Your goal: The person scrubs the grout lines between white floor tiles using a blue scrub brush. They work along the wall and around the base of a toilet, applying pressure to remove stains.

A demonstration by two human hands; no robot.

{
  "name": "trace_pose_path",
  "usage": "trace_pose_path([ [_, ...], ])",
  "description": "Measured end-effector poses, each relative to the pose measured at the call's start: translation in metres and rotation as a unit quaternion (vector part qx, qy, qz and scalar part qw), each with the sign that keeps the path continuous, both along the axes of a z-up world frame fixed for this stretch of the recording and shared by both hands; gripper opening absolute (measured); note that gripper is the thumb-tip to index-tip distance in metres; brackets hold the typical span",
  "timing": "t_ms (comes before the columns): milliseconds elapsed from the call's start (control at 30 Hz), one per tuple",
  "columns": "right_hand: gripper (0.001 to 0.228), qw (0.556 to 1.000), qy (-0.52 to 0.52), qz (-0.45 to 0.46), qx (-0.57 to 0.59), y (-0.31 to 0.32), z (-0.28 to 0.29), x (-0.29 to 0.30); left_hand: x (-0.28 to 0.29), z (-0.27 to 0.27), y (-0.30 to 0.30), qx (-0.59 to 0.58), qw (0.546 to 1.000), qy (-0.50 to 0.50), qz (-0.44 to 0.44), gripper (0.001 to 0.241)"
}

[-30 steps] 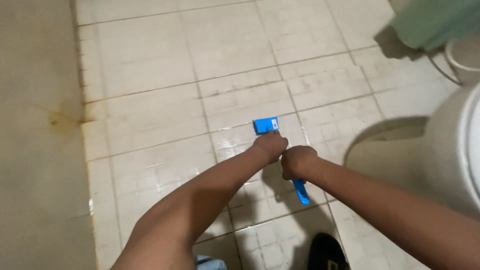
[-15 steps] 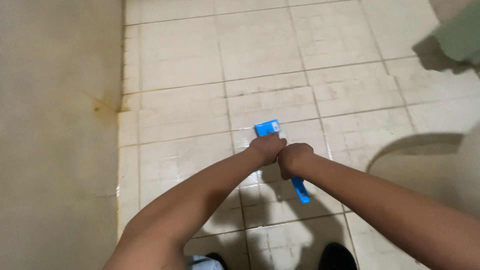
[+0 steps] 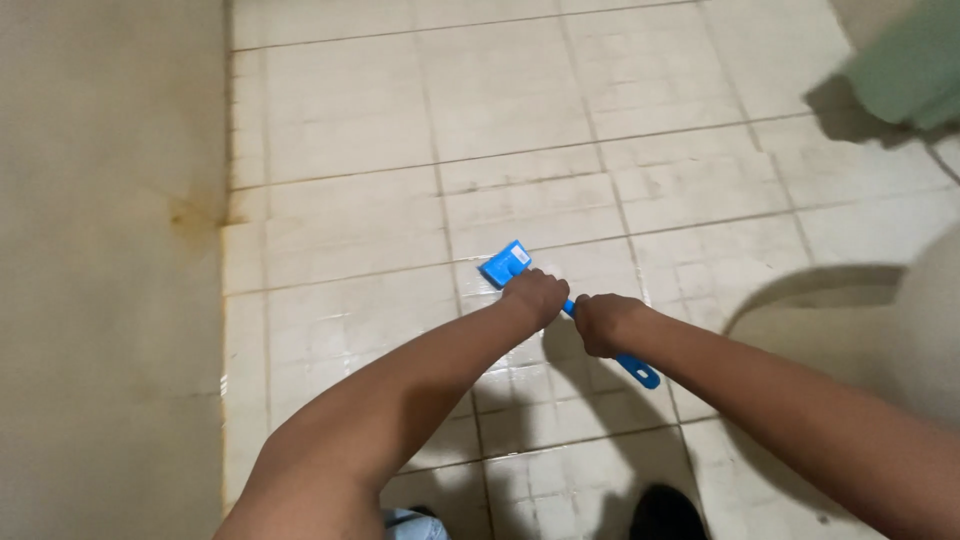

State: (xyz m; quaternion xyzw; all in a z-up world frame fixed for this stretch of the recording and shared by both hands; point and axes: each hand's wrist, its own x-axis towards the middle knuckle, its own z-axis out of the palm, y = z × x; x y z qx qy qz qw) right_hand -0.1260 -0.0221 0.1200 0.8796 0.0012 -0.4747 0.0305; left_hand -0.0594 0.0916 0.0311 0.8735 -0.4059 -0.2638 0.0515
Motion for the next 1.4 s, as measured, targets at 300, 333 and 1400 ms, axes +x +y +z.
trace_pose_path([
  [300,0.04,0.991,-0.076,0.072,0.087,0.08,0.001,0.046,0.036,0.005,0.106,0.067,0.993,-0.009,0.093,0.024],
  [333,0.04,0.99,-0.077,0.072,0.091,0.084,0.003,0.048,0.036,0.008,0.111,0.071,0.993,-0.01,0.093,0.024],
  [1400,0.044,0.98,-0.088,0.176,0.042,0.114,-0.008,0.058,0.031,0.018,0.147,0.088,0.99,0.003,0.113,0.023],
])
